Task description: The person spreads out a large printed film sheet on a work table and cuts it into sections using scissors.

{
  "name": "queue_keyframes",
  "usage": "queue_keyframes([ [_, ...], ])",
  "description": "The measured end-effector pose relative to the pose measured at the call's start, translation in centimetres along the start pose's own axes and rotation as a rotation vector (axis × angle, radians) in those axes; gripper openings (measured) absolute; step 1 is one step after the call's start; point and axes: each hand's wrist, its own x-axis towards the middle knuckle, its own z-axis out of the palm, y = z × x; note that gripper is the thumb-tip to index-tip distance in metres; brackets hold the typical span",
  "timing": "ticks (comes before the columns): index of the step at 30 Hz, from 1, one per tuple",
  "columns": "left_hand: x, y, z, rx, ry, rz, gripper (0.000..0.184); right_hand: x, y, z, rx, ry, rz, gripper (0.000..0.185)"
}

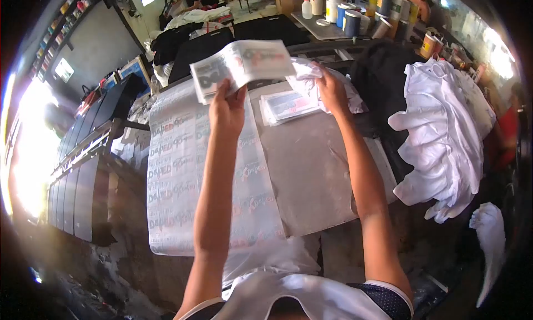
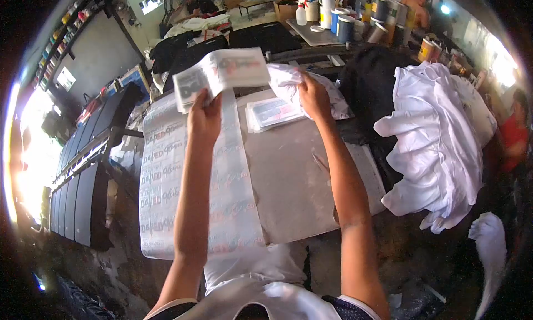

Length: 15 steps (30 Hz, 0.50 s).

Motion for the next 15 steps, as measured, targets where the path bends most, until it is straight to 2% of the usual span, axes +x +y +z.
queue_keyframes([
  [1, 0.9, -1.6, 1.0, -0.059, 0.051, -0.039, 0.019, 0.2, 0.5, -0.7, 0.017, 0.055, 0.086, 0.038],
  [2, 1.1, -3.8, 1.8, -0.022, -0.026, 0.022, 0.018, 0.7, 0.9, -1.4, 0.034, 0.113, 0.169, 0.038],
  [3, 2.8, -6.4, 0.9, -0.066, 0.045, -0.008, 0.020, 1.0, 0.2, -2.9, 0.114, 0.090, 0.361, 0.039],
  [4, 2.7, -8.9, 1.4, 0.002, 0.129, 0.001, 0.026, 1.5, 2.6, -3.3, 0.118, 0.099, 0.356, 0.039],
  [6, 2.5, -14.2, 0.8, 0.108, 0.139, 0.065, 0.043, 1.7, 9.4, -4.0, -0.044, 0.396, 0.236, 0.051],
  [8, 3.3, -18.5, -1.9, 0.437, 0.296, 0.029, 0.037, 2.1, 7.6, -8.2, 0.365, 0.501, 0.407, 0.058],
  [9, 3.0, -18.9, -1.7, 0.435, 0.290, 0.029, 0.037, 1.9, 8.2, -9.5, 0.401, 0.581, 0.399, 0.057],
  [11, 1.9, -19.5, -2.0, 1.095, 0.322, 0.039, 0.027, 1.9, 9.4, -11.1, 0.659, 0.694, 0.439, 0.059],
  [12, 1.2, -19.4, -1.5, 1.102, 0.321, 0.028, 0.027, 1.7, 10.0, -11.6, 0.816, 0.749, 0.463, 0.058],
  [13, 0.5, -19.2, -1.1, 1.226, 0.246, 0.133, 0.025, 1.2, 9.9, -12.1, 0.864, 0.680, 0.518, 0.060],
  [14, -0.2, -19.0, -0.4, 1.341, 0.164, 0.242, 0.024, 1.2, 10.7, -12.0, 0.780, 0.642, 0.516, 0.060],
  [15, 0.7, -19.7, -1.4, 1.370, 0.188, 0.244, 0.025, 1.0, 9.8, -12.1, 0.776, 0.645, 0.526, 0.060],
])
